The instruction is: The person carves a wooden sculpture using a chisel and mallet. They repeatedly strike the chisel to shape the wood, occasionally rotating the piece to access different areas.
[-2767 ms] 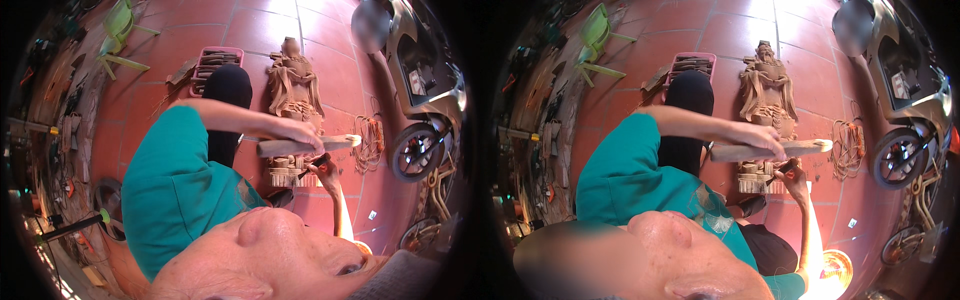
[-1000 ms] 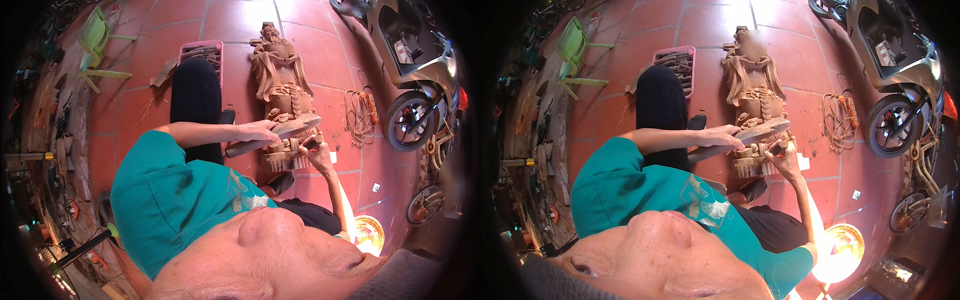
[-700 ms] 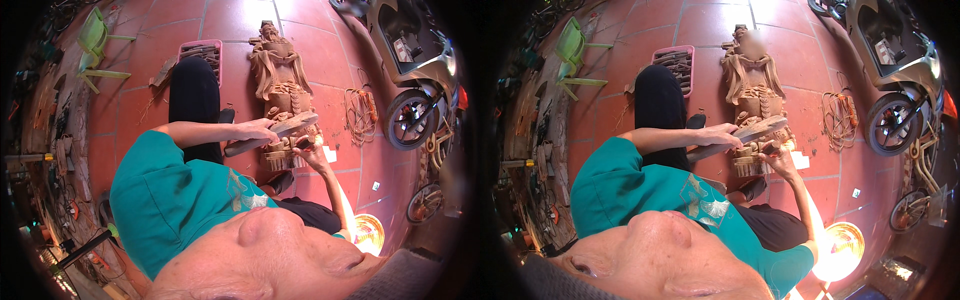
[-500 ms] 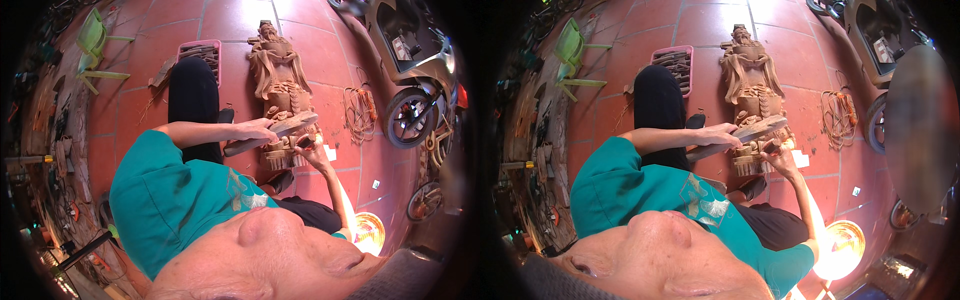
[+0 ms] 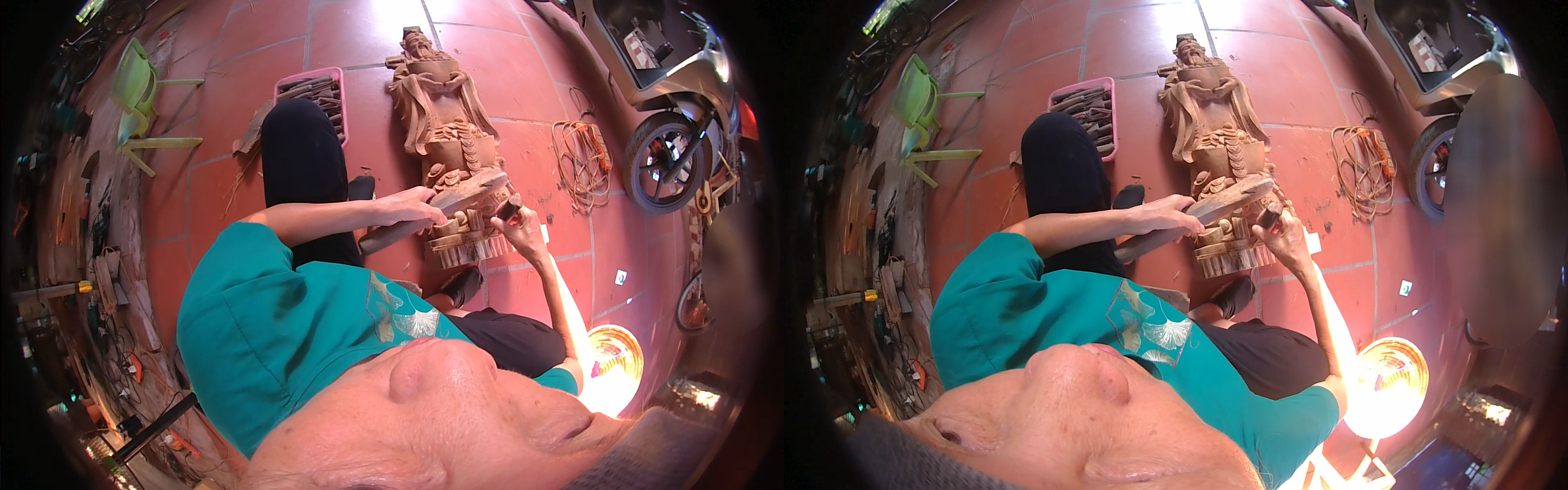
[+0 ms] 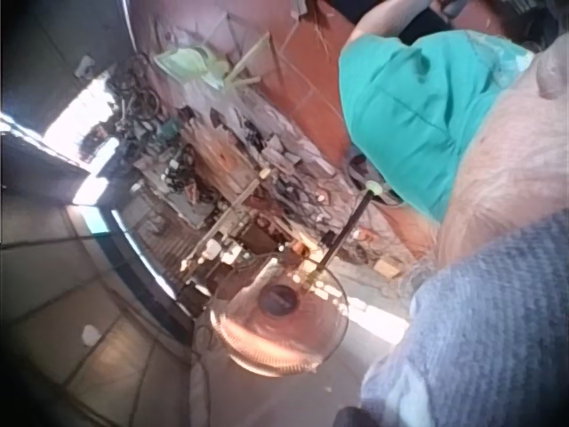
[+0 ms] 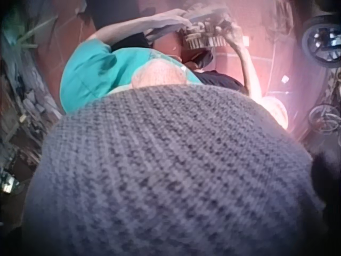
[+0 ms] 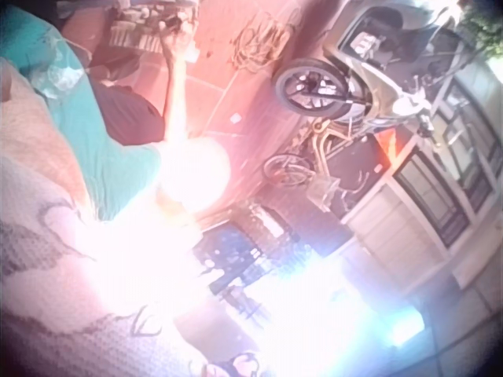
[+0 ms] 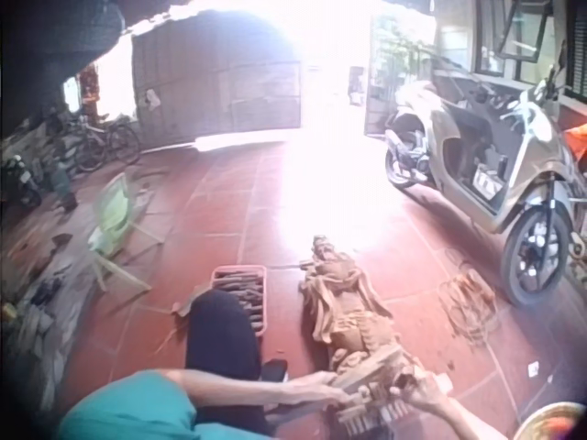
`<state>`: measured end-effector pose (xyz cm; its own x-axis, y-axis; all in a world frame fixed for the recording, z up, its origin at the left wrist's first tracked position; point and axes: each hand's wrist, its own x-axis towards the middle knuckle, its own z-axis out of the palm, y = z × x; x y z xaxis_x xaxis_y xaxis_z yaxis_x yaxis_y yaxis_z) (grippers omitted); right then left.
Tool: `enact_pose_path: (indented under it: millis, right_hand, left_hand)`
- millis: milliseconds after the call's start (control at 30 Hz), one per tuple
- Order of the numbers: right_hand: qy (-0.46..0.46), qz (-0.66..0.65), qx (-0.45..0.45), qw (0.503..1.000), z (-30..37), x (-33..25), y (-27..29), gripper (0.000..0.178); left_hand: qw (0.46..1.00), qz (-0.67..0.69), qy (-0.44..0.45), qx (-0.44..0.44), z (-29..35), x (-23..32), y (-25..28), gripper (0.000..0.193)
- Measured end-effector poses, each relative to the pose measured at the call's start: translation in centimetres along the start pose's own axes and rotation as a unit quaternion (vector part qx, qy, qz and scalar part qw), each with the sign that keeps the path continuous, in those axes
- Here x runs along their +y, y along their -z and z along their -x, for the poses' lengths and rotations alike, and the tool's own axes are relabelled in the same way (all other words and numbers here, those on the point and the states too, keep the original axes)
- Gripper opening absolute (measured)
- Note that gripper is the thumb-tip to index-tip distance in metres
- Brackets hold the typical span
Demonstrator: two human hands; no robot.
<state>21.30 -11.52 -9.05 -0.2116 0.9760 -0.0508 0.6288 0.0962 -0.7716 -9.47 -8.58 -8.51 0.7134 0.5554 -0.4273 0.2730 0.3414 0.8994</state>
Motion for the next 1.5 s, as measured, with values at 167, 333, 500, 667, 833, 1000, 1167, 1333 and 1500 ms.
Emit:
enact_pose_path:
  millis: [167,333,500,667,833,1000,1167,1333,1500]
  right_hand:
    - [-0.004,-0.028,0.013,0.999,-0.2,-0.3,1.0,0.020]
    - [-0.068,-0.212,0.021,0.975,-1.1,1.4,1.3,0.017]
    - [-0.131,-0.258,0.112,0.951,-1.0,1.4,2.2,0.030]
    - [-0.161,-0.291,0.116,0.936,-1.3,1.7,2.3,0.035]
    - [-0.138,-0.283,0.120,0.941,-2.6,1.4,1.9,0.033]
    - [-0.120,-0.301,0.092,0.941,-4.0,2.1,1.2,0.030]
    - [-0.070,-0.312,0.082,0.944,-5.2,2.0,0.9,0.027]
    - [-0.048,-0.297,0.085,0.950,-6.4,2.3,0.2,0.025]
    - [-0.050,-0.274,0.080,0.957,-7.0,2.8,0.2,0.025]
  left_hand:
    - [0.999,0.042,-0.011,0.005,-1.6,-2.0,0.4,0.046]
    - [0.993,0.065,-0.018,0.099,-1.3,0.2,1.1,0.035]
    - [0.976,0.147,-0.037,0.157,-1.6,1.8,3.2,0.034]
    - [0.966,0.179,-0.015,0.187,-1.5,1.8,4.3,0.028]
    - [0.969,0.175,0.012,0.176,-1.4,1.4,4.0,0.026]
    - [0.971,0.168,0.019,0.169,-1.4,1.1,3.7,0.026]
    - [0.975,0.145,0.024,0.166,-1.4,0.8,3.8,0.024]
    - [0.977,0.129,0.014,0.168,-1.1,0.7,3.6,0.025]
    - [0.979,0.110,0.007,0.170,-1.1,0.9,3.4,0.029]
